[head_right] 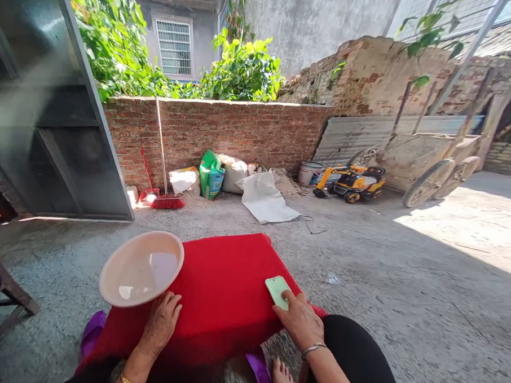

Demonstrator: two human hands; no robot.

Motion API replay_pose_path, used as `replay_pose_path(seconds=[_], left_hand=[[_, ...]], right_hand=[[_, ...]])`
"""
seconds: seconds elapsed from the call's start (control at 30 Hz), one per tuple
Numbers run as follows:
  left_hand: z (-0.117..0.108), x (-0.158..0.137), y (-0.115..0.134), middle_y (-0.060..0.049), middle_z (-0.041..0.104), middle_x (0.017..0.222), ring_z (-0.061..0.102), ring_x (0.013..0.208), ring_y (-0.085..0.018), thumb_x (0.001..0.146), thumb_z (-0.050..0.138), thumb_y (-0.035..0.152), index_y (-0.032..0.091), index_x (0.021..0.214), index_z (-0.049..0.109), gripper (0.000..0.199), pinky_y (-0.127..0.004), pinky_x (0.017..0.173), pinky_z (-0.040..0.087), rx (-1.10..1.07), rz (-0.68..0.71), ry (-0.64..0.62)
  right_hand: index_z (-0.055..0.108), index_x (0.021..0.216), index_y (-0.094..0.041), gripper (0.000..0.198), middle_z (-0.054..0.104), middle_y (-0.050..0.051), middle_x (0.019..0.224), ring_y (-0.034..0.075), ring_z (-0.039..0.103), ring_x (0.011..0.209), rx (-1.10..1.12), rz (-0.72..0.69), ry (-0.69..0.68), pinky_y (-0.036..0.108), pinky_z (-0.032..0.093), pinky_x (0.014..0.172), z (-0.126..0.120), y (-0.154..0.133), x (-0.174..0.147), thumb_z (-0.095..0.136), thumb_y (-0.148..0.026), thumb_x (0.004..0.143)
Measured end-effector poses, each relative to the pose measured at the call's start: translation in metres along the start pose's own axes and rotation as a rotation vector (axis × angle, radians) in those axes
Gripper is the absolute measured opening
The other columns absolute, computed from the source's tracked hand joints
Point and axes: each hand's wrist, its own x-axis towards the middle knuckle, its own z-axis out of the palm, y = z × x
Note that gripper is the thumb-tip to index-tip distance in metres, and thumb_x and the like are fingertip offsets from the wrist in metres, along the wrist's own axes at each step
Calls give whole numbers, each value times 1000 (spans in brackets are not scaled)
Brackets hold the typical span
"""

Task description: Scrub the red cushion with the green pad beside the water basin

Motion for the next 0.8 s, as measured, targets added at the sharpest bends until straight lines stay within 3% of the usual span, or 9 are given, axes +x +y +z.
replay_pose_path(seconds=[0.07, 0.23, 0.3, 0.4, 0.53, 0.63, 0.8], left_hand=[[2, 0, 1, -8, 61, 118, 54, 115, -22, 95, 27, 22, 22, 123, 59, 42, -35, 104, 39, 9, 2, 19], [7, 2, 3, -8, 62, 115, 56, 113, -21, 96, 28, 19, 22, 119, 60, 40, -34, 104, 40, 43, 30, 82], [10, 2, 3, -8, 62, 115, 55, 115, -21, 96, 29, 19, 22, 118, 61, 39, -35, 104, 40, 40, 38, 106], [14, -2, 4, -7, 63, 113, 56, 114, -21, 96, 31, 19, 22, 115, 61, 37, -36, 104, 41, 34, 68, 173], [18, -6, 6, -6, 64, 107, 60, 105, -20, 94, 35, 18, 22, 110, 62, 31, -37, 97, 48, 39, 137, 343], [20, -5, 9, -4, 64, 101, 63, 99, -19, 92, 38, 15, 22, 106, 62, 29, -35, 89, 53, 42, 202, 471], [23, 0, 9, -4, 67, 96, 66, 94, -18, 94, 33, 14, 21, 105, 61, 30, -32, 82, 57, 30, 270, 674]], right_hand=[[61, 108, -24, 31, 58, 7, 104, 24, 63, 93, 27, -25, -8, 32, 43, 74, 0, -13, -4, 50, -41, 84], [60, 108, -25, 29, 57, 3, 100, 18, 62, 90, 110, -316, -131, 27, 42, 76, 26, -79, -32, 57, -33, 80], [61, 106, -26, 29, 58, 2, 100, 18, 61, 92, 104, -387, -158, 26, 42, 78, 35, -91, -37, 59, -31, 78], [61, 107, -27, 28, 58, 2, 102, 18, 62, 92, 75, -340, -159, 27, 43, 76, 35, -76, -28, 56, -33, 81], [61, 110, -25, 32, 58, 5, 100, 22, 64, 90, -11, -111, -75, 31, 44, 71, 19, -35, -1, 48, -41, 85], [61, 109, -28, 32, 58, 5, 99, 23, 64, 88, 7, -90, -28, 31, 45, 69, 14, -35, 5, 47, -45, 85], [62, 103, -29, 25, 59, 2, 98, 18, 61, 88, 132, -441, -108, 27, 44, 77, 41, -103, -15, 56, -37, 80]])
